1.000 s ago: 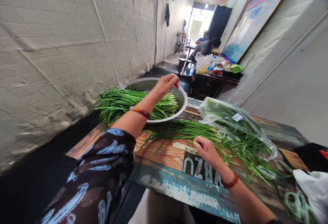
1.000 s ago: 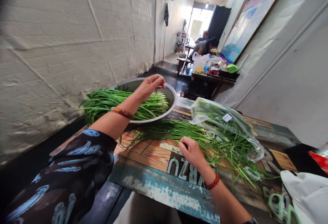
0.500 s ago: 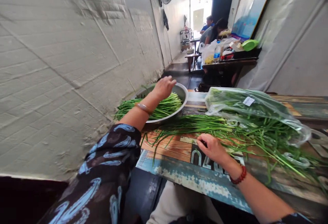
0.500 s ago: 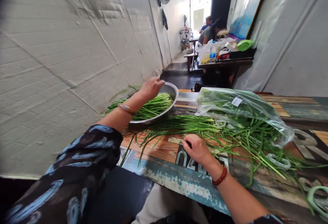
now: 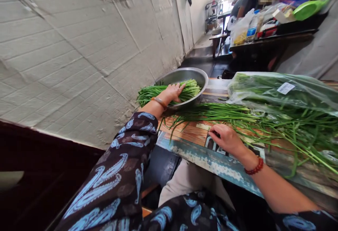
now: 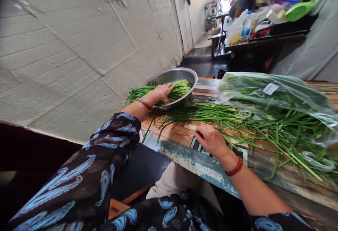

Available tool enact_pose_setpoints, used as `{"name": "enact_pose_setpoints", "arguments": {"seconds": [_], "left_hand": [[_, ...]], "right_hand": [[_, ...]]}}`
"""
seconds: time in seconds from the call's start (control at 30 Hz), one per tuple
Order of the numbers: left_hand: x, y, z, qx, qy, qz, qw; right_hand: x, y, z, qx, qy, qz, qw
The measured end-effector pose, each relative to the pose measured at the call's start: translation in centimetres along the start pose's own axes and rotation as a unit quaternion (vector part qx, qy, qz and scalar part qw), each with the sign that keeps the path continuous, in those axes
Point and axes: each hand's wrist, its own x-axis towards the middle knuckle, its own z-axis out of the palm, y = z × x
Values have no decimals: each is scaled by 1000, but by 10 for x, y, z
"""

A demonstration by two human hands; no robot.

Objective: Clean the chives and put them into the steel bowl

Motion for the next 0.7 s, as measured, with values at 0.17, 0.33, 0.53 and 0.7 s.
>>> {"name": "enact_pose_setpoints", "arguments": {"seconds": [0.17, 0.33, 0.53, 0.7], "left_hand": [[4, 5, 1, -12, 36, -40, 998], [-2, 8, -28, -43, 88, 36, 995], [-68, 58, -31, -297, 358, 170, 869], [-116, 114, 20, -458, 285, 157, 827]], "right_hand": [[0, 2, 0, -22, 10, -1, 1000], [6, -5, -5, -23, -6, -9, 1000], [16, -9, -27, -104, -52, 27, 993], [-3, -4, -75, -94, -149, 10, 984]]}}
